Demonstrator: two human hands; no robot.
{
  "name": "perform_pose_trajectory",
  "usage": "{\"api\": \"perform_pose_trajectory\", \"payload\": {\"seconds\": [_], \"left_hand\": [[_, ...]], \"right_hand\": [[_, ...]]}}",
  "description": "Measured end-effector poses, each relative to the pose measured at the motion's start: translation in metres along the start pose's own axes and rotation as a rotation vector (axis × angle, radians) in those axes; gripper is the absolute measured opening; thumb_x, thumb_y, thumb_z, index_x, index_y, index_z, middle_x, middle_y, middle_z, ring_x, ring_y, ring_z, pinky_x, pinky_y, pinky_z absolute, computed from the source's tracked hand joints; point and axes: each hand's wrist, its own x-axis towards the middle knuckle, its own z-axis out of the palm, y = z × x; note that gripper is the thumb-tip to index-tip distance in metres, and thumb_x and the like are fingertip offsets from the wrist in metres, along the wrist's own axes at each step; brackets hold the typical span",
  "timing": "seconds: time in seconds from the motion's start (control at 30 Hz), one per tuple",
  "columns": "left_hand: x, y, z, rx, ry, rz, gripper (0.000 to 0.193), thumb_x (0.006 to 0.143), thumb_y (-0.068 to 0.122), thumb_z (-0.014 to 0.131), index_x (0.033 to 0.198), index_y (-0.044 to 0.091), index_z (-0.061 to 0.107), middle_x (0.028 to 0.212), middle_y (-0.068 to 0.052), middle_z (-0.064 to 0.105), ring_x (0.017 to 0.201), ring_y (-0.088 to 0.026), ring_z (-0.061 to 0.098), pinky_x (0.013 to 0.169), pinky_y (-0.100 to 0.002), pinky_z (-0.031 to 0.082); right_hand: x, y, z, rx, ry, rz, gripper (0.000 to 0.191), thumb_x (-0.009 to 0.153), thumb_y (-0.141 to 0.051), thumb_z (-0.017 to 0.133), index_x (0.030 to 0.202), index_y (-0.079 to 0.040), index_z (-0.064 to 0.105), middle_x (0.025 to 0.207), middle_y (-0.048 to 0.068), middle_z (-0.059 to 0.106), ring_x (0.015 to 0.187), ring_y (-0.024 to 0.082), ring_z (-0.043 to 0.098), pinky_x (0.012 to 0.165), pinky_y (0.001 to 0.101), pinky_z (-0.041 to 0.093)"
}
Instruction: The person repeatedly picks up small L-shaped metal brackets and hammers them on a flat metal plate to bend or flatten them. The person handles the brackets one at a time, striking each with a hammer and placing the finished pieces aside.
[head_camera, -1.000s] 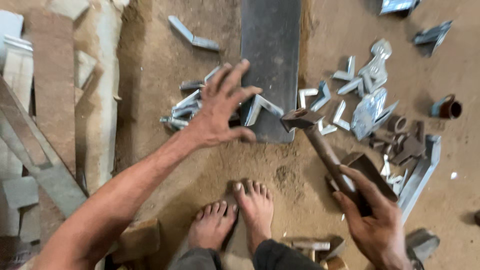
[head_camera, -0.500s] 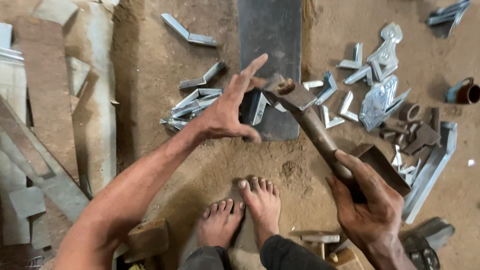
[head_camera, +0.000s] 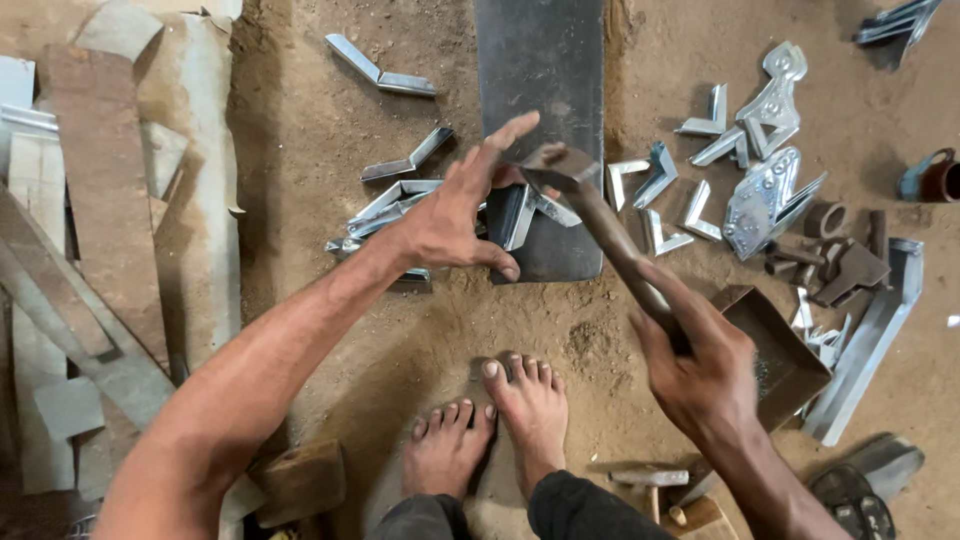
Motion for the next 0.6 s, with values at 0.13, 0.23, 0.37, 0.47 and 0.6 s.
{"api": "perform_pose_trajectory", "payload": {"seconds": [0.13, 0.23, 0.37, 0.47, 0.6], "left_hand": [[0.001, -0.01, -0.001, 0.058, -0.006, 0.117, 0.141, 0.071, 0.08, 0.071, 0.167, 0.008, -0.003, 0.155, -0.013, 0.063, 0.162, -0.031, 0.035, 0.134, -0.069, 0.008], [0.003, -0.012, -0.002, 0.039, -0.033, 0.187, 0.137, 0.068, 0.077, 0.075, 0.167, 0.012, 0.007, 0.152, -0.005, 0.066, 0.152, -0.023, 0.049, 0.139, -0.062, 0.024], [0.0, 0.002, -0.011, -0.023, -0.116, -0.032, 0.128, 0.066, 0.061, 0.089, 0.16, 0.01, 0.02, 0.142, -0.008, 0.07, 0.139, -0.028, 0.058, 0.122, -0.058, 0.035], [0.006, 0.024, -0.02, -0.067, -0.129, -0.083, 0.119, 0.067, 0.052, 0.093, 0.155, 0.009, 0.025, 0.131, -0.011, 0.073, 0.117, -0.028, 0.066, 0.105, -0.056, 0.045], [0.028, 0.061, -0.006, 0.177, -0.138, -0.24, 0.096, 0.085, 0.05, 0.081, 0.154, 0.01, 0.028, 0.118, -0.015, 0.073, 0.11, -0.028, 0.064, 0.087, -0.05, 0.042]], "right_hand": [[-0.026, 0.007, 0.019, -0.052, 0.127, -0.044, 0.041, 0.093, -0.012, 0.076, 0.131, -0.019, 0.064, 0.102, 0.014, 0.076, 0.062, 0.01, 0.068, 0.044, 0.0255, 0.053], [-0.027, 0.026, 0.037, 0.139, -0.01, -0.144, 0.043, 0.094, -0.009, 0.075, 0.135, -0.016, 0.064, 0.093, 0.007, 0.075, 0.061, 0.011, 0.068, 0.047, 0.0245, 0.054], [-0.025, 0.05, 0.026, -0.063, 0.171, -0.355, 0.042, 0.095, -0.001, 0.075, 0.135, -0.011, 0.063, 0.095, 0.01, 0.07, 0.07, 0.018, 0.067, 0.057, 0.0333, 0.054], [-0.024, 0.061, 0.019, -0.171, 0.191, -0.354, 0.042, 0.091, 0.0, 0.077, 0.13, -0.01, 0.065, 0.095, 0.013, 0.072, 0.069, 0.02, 0.068, 0.052, 0.0324, 0.053], [-0.043, 0.071, 0.018, -0.103, 0.262, -0.296, 0.046, 0.094, -0.002, 0.078, 0.135, -0.013, 0.061, 0.099, 0.014, 0.072, 0.07, 0.017, 0.069, 0.051, 0.0291, 0.054]]}}
